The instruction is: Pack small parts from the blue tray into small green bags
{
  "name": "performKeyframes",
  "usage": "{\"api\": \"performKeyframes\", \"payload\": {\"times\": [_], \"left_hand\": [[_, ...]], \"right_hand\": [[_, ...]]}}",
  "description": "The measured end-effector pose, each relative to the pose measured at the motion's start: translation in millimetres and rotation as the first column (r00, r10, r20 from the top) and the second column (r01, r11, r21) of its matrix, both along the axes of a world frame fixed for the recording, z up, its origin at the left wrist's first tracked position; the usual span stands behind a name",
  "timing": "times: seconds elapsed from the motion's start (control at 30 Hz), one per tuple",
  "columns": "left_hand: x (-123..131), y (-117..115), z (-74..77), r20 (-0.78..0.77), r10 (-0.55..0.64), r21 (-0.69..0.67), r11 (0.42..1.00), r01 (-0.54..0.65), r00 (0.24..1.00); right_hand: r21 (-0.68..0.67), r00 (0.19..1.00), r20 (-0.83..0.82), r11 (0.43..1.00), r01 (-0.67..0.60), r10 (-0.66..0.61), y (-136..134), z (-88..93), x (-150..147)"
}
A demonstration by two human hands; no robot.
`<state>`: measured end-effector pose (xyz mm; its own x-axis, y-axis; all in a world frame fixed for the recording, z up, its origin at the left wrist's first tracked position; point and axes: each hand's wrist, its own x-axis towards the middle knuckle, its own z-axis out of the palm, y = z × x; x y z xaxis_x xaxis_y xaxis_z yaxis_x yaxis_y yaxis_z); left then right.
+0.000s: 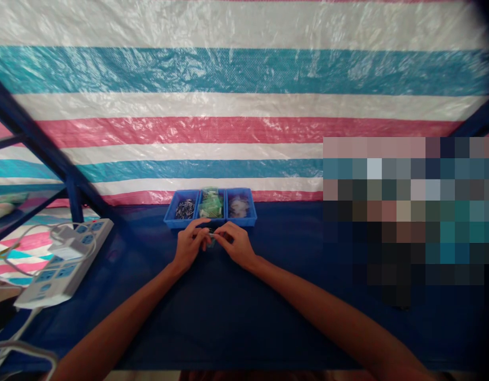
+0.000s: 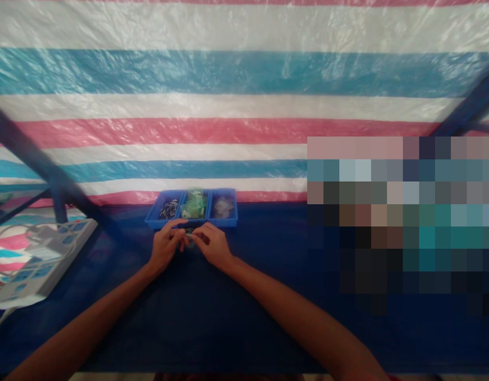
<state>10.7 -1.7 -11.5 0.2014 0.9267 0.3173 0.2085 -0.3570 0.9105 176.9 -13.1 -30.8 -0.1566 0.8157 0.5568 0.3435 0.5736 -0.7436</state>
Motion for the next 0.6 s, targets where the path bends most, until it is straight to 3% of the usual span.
{"api": "performKeyframes", "payload": {"times": [0.33, 0.6], "left_hand": [[0.4, 0.5, -0.1, -0.078, 0.126, 0.128, 0.985, -0.116, 0.989], [-0.2, -1.8, 3.8, -0.066, 0.130, 0.153, 0.981, -0.119, 0.989]], "right_hand": [[-0.086, 0.984, -0.121, 0.989, 0.122, -0.132, 2.8, -3.8, -1.7], [-0.077, 0.987, -0.122, 0.992, 0.095, -0.104, 1.4, -1.8, -2.2]]}}
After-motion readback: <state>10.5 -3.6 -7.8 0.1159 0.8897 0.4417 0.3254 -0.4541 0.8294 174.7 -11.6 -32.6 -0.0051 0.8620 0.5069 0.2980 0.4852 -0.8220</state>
